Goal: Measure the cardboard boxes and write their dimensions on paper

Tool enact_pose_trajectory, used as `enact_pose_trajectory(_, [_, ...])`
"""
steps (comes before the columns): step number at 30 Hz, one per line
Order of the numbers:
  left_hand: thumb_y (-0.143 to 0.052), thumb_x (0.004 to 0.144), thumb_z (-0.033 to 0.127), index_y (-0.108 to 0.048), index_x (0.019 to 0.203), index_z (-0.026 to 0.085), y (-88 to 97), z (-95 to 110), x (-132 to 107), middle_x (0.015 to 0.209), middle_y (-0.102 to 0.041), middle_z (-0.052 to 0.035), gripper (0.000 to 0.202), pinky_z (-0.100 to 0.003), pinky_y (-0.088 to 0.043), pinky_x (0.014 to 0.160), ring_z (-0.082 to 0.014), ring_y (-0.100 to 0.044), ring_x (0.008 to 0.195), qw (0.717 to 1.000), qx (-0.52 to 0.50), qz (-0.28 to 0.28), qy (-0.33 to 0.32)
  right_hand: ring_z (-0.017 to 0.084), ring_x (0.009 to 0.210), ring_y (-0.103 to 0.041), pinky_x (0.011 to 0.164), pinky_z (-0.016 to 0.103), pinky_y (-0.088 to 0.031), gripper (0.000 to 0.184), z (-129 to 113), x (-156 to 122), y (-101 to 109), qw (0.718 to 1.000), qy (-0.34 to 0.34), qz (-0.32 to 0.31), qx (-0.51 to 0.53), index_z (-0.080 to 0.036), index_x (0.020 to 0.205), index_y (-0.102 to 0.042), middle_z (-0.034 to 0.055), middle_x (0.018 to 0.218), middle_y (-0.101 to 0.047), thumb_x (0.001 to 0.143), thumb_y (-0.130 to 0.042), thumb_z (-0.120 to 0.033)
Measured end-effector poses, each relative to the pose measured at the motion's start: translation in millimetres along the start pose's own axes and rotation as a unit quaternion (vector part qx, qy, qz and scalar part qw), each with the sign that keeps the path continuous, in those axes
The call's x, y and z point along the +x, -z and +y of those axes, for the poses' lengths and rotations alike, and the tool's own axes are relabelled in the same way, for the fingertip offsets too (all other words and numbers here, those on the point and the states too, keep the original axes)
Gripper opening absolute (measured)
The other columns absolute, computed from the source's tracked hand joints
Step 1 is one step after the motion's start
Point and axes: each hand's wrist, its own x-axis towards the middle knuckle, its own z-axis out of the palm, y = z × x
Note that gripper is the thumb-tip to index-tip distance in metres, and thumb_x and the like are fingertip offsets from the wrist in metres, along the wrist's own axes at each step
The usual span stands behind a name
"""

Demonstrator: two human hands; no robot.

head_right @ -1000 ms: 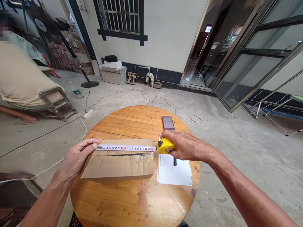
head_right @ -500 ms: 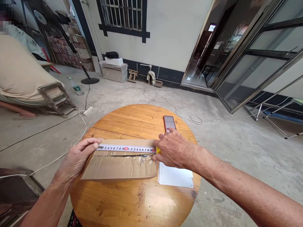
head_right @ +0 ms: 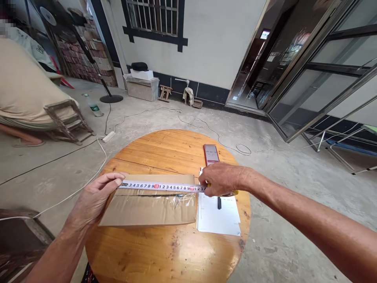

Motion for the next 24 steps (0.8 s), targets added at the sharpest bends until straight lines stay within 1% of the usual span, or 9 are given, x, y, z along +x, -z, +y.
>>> enact_pose_trajectory(2, [-0.075, 0.063, 0.052, -0.072, 0.080, 0.024, 0.3, -1, 0, 0.101, -0.075, -0.0044, 0.033, -0.035, -0.049, 0.092, -0.0293, -0.064, 0.103, 1.000, -0.003, -0.001, 0.000, 0.023, 0.083, -0.063, 0.064, 0.029, -0.039, 0.021, 5, 1, -2, 0.999, 0.008, 0.002, 0.040, -0.022, 0.090, -0.073, 0.0068, 0.094, -0.071, 0.079, -0.056, -0.024])
enact_pose_trajectory(3, [-0.075, 0.063, 0.052, -0.072, 0.079, 0.024, 0.6, -1, 0, 0.101, -0.075, -0.0042, 0.032, -0.035, -0.048, 0.092, -0.0289, -0.064, 0.102, 1.000, -0.004, -0.002, 0.001, 0.022, 0.083, -0.063, 0.064, 0.028, -0.040, 0.022, 7, 2, -3, 0.998, 0.005, -0.007, 0.056, -0.021, 0.093, -0.072, 0.0063, 0.094, -0.071, 0.078, -0.056, -0.024])
enact_pose_trajectory(7, [-0.074, 0.063, 0.052, -0.072, 0.080, 0.025, 1.0, -4, 2, 0.101, -0.075, -0.0031, 0.032, -0.033, -0.047, 0.092, -0.0273, -0.064, 0.101, 1.000, -0.003, 0.001, 0.005, 0.019, 0.076, -0.062, 0.058, 0.025, -0.038, 0.022, 10, 2, -1, 0.992, -0.011, -0.060, 0.114, -0.021, 0.095, -0.069, 0.0027, 0.087, -0.069, 0.077, -0.057, -0.024])
enact_pose_trajectory(11, [-0.074, 0.062, 0.051, -0.071, 0.079, 0.025, 0.1, -4, 2, 0.102, -0.074, -0.0027, 0.031, -0.034, -0.047, 0.094, -0.0273, -0.064, 0.102, 1.000, -0.008, 0.001, 0.009, 0.019, 0.076, -0.061, 0.059, 0.025, -0.038, 0.024, 7, 5, 3, 0.988, -0.007, -0.068, 0.140, -0.021, 0.097, -0.069, 0.0015, 0.086, -0.067, 0.075, -0.063, -0.028])
enact_pose_trajectory(13, [-0.074, 0.062, 0.050, -0.071, 0.079, 0.025, -0.6, -3, 2, 0.101, -0.074, -0.0030, 0.031, -0.034, -0.047, 0.093, -0.0275, -0.064, 0.101, 1.000, -0.010, 0.000, 0.008, 0.018, 0.073, -0.059, 0.057, 0.025, -0.037, 0.020, 5, 9, 5, 0.989, 0.001, -0.066, 0.132, -0.021, 0.091, -0.068, 0.0006, 0.081, -0.065, 0.075, -0.063, -0.031])
enact_pose_trajectory(15, [-0.075, 0.063, 0.050, -0.071, 0.079, 0.025, -1.0, -3, 1, 0.102, -0.074, -0.0031, 0.031, -0.034, -0.047, 0.093, -0.0274, -0.064, 0.101, 1.000, -0.014, -0.001, 0.005, 0.017, 0.068, -0.056, 0.056, 0.026, -0.036, 0.014, 3, 14, 6, 0.990, 0.010, -0.063, 0.128, -0.021, 0.081, -0.065, -0.0007, 0.075, -0.061, 0.077, -0.060, -0.033])
enact_pose_trajectory(17, [-0.075, 0.063, 0.050, -0.071, 0.080, 0.024, -0.9, -4, 1, 0.103, -0.074, -0.0032, 0.031, -0.034, -0.047, 0.093, -0.0273, -0.064, 0.102, 1.000, -0.020, -0.001, 0.006, 0.016, 0.065, -0.054, 0.055, 0.026, -0.034, 0.015, 3, 18, 6, 0.989, 0.011, -0.061, 0.134, -0.021, 0.074, -0.062, -0.0016, 0.069, -0.058, 0.079, -0.056, -0.033])
enact_pose_trajectory(20, [-0.076, 0.062, 0.051, -0.071, 0.080, 0.024, -0.1, -6, 1, 0.103, -0.074, -0.0036, 0.033, -0.034, -0.047, 0.094, -0.0275, -0.064, 0.103, 1.000, -0.027, 0.001, 0.015, 0.015, 0.065, -0.052, 0.056, 0.026, -0.034, 0.015, 3, 21, 4, 0.987, 0.012, -0.058, 0.149, -0.020, 0.071, -0.061, -0.0018, 0.068, -0.059, 0.080, -0.054, -0.031])
enact_pose_trajectory(24, [-0.076, 0.063, 0.053, -0.071, 0.082, 0.023, 0.7, -9, 2, 0.104, -0.074, -0.0044, 0.036, -0.035, -0.046, 0.095, -0.0276, -0.064, 0.104, 0.999, -0.027, -0.003, 0.020, 0.014, 0.063, -0.050, 0.055, 0.026, -0.032, 0.015, 2, 20, 5, 0.989, 0.014, -0.051, 0.139, -0.020, 0.069, -0.059, -0.0022, 0.066, -0.056, 0.079, -0.054, -0.030])
